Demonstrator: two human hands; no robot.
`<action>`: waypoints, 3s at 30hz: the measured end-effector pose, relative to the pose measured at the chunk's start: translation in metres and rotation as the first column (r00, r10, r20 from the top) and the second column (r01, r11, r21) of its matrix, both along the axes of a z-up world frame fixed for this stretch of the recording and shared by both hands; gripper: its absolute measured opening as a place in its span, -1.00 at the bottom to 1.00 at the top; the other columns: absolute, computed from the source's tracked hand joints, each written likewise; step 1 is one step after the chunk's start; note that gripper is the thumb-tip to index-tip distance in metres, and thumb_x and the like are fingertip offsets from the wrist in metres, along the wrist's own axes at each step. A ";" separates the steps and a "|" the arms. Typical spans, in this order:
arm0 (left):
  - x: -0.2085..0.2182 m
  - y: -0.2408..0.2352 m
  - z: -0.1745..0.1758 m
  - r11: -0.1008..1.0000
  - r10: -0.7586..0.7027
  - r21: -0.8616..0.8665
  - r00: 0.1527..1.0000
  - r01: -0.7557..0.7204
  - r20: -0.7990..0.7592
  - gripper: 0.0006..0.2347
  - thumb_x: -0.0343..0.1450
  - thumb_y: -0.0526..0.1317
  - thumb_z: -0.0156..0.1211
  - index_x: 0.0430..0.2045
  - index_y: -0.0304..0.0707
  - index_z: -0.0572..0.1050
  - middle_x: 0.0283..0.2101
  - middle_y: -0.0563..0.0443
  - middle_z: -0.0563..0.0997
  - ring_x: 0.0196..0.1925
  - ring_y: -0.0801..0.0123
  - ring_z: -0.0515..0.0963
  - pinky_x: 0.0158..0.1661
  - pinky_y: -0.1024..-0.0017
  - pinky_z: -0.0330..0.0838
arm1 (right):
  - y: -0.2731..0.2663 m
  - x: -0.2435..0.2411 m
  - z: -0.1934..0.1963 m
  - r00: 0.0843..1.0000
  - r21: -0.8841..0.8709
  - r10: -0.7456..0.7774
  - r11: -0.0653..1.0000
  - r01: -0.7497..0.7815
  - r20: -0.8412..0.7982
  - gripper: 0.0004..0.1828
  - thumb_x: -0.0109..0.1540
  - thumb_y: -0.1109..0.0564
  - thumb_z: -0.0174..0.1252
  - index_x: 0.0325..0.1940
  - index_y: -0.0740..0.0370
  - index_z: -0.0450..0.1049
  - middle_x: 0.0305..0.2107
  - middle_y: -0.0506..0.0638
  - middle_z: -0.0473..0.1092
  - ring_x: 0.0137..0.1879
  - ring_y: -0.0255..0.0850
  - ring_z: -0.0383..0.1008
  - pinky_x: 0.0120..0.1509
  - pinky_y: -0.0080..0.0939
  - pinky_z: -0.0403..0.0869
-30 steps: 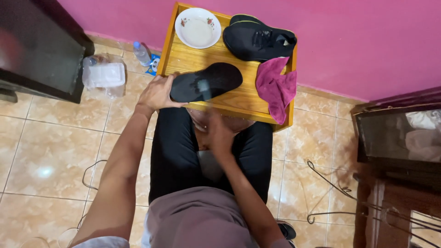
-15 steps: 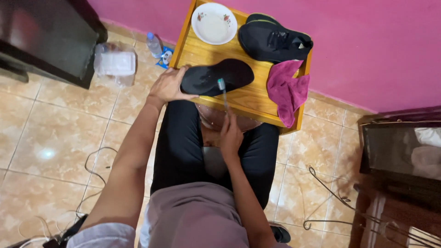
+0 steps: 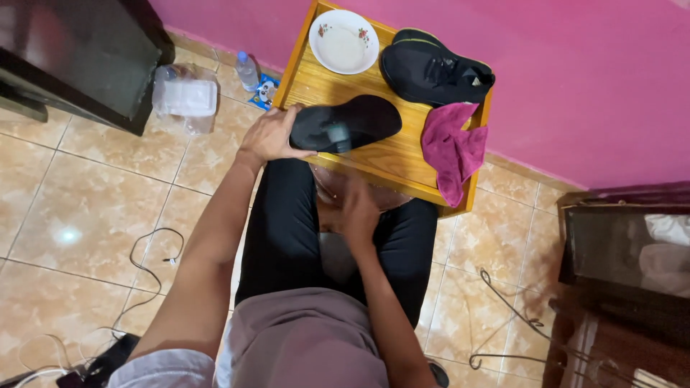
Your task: The person cleans a black shoe by first wiping it with a pink cloth and then scrubbing the sole with a toothbrush. The shoe is held on a small wooden table during the process.
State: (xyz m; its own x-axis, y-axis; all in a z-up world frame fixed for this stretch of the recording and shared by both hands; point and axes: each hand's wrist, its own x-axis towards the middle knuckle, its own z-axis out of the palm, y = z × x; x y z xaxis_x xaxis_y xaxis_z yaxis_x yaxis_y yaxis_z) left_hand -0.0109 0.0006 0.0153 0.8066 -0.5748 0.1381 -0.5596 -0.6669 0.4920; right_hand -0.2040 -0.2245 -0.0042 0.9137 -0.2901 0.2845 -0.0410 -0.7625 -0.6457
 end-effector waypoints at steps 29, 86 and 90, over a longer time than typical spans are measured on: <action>0.004 0.005 -0.014 0.999 -0.032 0.018 0.986 0.030 0.164 -0.12 0.15 0.45 0.27 0.18 -0.21 0.23 -0.22 -0.19 0.66 -0.13 0.03 0.67 0.05 0.25 0.42 | 0.020 0.009 0.084 0.991 -0.409 0.049 0.907 -0.098 -0.127 -0.62 0.42 -0.05 -0.03 0.34 -0.28 0.39 -0.62 -0.01 0.50 -0.45 -0.06 0.57 -0.31 -0.17 0.50; 0.015 0.009 -0.023 0.990 -0.049 -0.105 0.938 0.090 0.342 -0.09 0.10 0.47 0.29 0.17 -0.21 0.30 -0.16 -0.04 0.61 -0.14 0.28 0.68 0.00 0.37 0.39 | -0.055 0.276 0.064 0.901 -0.219 -0.007 0.971 -0.098 -0.434 -0.82 0.39 0.01 -0.07 0.04 -0.22 0.38 -0.10 0.04 0.56 0.10 0.15 0.55 0.17 0.18 0.48; 0.015 0.007 -0.025 0.992 -0.044 -0.094 0.929 0.084 0.368 -0.11 0.10 0.46 0.30 0.17 -0.18 0.32 -0.20 -0.01 0.57 -0.17 0.28 0.67 -0.02 0.38 0.40 | -0.067 0.278 0.048 0.921 -0.021 -0.066 0.998 0.063 -0.385 -0.78 0.39 -0.07 -0.10 0.02 -0.20 0.45 -0.16 0.06 0.59 0.11 0.17 0.53 0.17 0.23 0.46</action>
